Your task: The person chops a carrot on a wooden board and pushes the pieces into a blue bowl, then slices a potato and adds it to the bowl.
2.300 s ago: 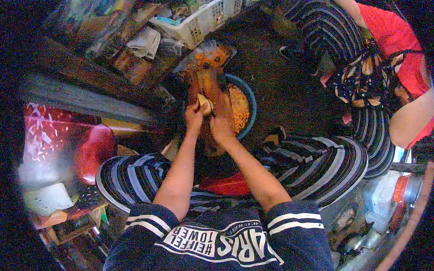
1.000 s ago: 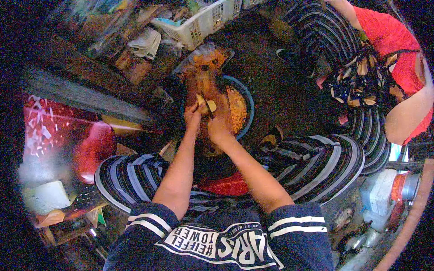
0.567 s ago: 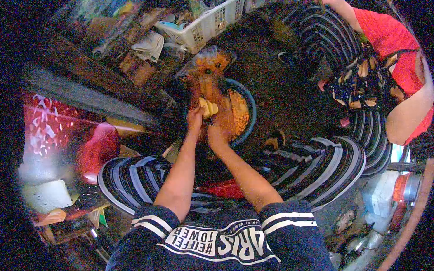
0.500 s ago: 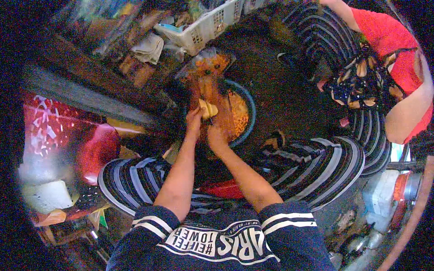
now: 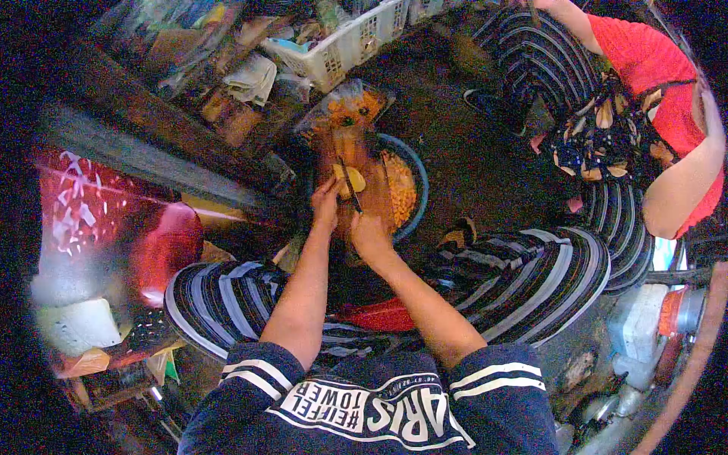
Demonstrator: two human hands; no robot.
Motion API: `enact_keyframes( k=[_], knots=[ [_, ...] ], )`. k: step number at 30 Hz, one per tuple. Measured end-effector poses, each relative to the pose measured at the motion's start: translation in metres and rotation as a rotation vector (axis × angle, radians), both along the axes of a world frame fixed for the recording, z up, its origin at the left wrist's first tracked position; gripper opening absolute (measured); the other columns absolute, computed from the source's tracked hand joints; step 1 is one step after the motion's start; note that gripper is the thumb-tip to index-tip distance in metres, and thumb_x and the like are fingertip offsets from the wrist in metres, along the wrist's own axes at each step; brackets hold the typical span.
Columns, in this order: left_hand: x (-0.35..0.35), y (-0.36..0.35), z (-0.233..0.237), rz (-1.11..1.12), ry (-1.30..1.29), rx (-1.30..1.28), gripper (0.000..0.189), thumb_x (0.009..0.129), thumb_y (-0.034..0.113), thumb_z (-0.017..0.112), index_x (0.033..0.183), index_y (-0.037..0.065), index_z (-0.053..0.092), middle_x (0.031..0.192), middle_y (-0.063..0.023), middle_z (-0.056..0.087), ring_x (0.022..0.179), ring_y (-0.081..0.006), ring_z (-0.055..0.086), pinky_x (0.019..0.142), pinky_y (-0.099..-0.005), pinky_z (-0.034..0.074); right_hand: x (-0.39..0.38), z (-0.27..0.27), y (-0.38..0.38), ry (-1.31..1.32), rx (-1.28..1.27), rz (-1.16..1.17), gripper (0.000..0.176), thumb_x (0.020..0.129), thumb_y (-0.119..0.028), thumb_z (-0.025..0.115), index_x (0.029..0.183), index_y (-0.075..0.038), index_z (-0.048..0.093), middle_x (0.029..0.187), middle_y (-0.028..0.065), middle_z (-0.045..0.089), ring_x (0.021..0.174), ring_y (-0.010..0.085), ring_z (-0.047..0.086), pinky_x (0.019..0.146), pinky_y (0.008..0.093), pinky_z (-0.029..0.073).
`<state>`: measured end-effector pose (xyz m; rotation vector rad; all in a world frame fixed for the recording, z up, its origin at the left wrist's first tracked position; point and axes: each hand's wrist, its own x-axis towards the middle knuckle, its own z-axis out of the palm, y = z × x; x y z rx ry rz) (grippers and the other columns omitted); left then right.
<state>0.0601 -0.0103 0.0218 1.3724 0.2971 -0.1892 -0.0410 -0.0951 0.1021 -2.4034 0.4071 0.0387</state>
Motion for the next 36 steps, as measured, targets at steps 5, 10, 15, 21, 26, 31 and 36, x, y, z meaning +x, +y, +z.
enact_keyframes(
  k=[5, 10, 15, 21, 26, 31, 36],
  knots=[
    [0.001, 0.000, -0.008, 0.002, -0.054, 0.105, 0.036, 0.071, 0.018, 0.069, 0.100, -0.002, 0.061, 0.099, -0.0071, 0.053, 0.094, -0.0175, 0.050, 0.081, -0.0270, 0.040, 0.003, -0.007, 0.005, 0.043, -0.042, -0.009, 0.042, 0.086, -0.025, 0.041, 0.069, 0.008, 0.061, 0.064, 0.0275, 0.056, 0.065, 0.0408, 0.059, 0.063, 0.0460, 0.047],
    [0.007, 0.002, -0.030, 0.018, -0.101, 0.275, 0.038, 0.071, 0.021, 0.070, 0.100, -0.002, 0.061, 0.099, -0.0090, 0.053, 0.095, -0.0192, 0.049, 0.082, -0.0274, 0.039, 0.013, 0.006, -0.001, 0.062, 0.007, 0.111, 0.039, 0.085, -0.023, 0.042, 0.073, 0.008, 0.061, 0.069, 0.0278, 0.057, 0.070, 0.0416, 0.058, 0.065, 0.0468, 0.047],
    [0.008, 0.006, -0.022, -0.065, -0.130, 0.460, 0.040, 0.070, 0.026, 0.071, 0.098, 0.000, 0.063, 0.100, -0.0114, 0.052, 0.095, -0.0205, 0.050, 0.082, -0.0280, 0.039, 0.030, 0.015, -0.003, 0.124, -0.058, 0.219, 0.034, 0.084, -0.021, 0.043, 0.076, 0.007, 0.062, 0.075, 0.0266, 0.059, 0.074, 0.0408, 0.058, 0.068, 0.0459, 0.046],
    [0.004, 0.007, -0.019, -0.089, -0.148, 0.441, 0.038, 0.072, 0.027, 0.069, 0.097, -0.001, 0.062, 0.096, -0.0125, 0.053, 0.095, -0.0219, 0.050, 0.080, -0.0294, 0.040, 0.057, -0.056, -0.003, 0.096, -0.210, 0.106, 0.043, 0.075, -0.007, 0.042, 0.116, 0.006, 0.044, 0.117, 0.0222, 0.048, 0.107, 0.0369, 0.045, 0.105, 0.0416, 0.007],
    [0.001, 0.001, -0.003, -0.089, -0.166, 0.383, 0.036, 0.073, 0.025, 0.067, 0.097, -0.002, 0.062, 0.098, -0.0112, 0.051, 0.093, -0.0217, 0.050, 0.081, -0.0290, 0.039, 0.041, -0.197, 0.003, -0.313, -0.403, 0.213, 0.029, 0.083, -0.016, 0.042, 0.077, 0.003, 0.063, 0.073, 0.0229, 0.060, 0.069, 0.0357, 0.059, 0.061, 0.0457, 0.046],
    [0.007, 0.007, -0.024, -0.064, -0.147, 0.255, 0.034, 0.075, 0.023, 0.066, 0.098, -0.002, 0.061, 0.096, -0.0096, 0.051, 0.094, -0.0201, 0.049, 0.083, -0.0285, 0.037, 0.022, -0.074, 0.022, 0.249, -0.029, 0.159, 0.022, 0.082, -0.012, 0.041, 0.087, 0.000, 0.059, 0.097, 0.0237, 0.054, 0.092, 0.0351, 0.053, 0.083, 0.0522, 0.037],
    [0.006, 0.011, -0.023, -0.087, -0.104, 0.112, 0.033, 0.077, 0.020, 0.064, 0.101, -0.002, 0.060, 0.102, -0.0090, 0.049, 0.096, -0.0180, 0.048, 0.084, -0.0283, 0.037, 0.015, -0.072, 0.020, 0.016, -0.159, 0.114, 0.027, 0.084, -0.017, 0.040, 0.079, -0.001, 0.061, 0.074, 0.0202, 0.059, 0.072, 0.0356, 0.058, 0.072, 0.0510, 0.043]
  ],
)
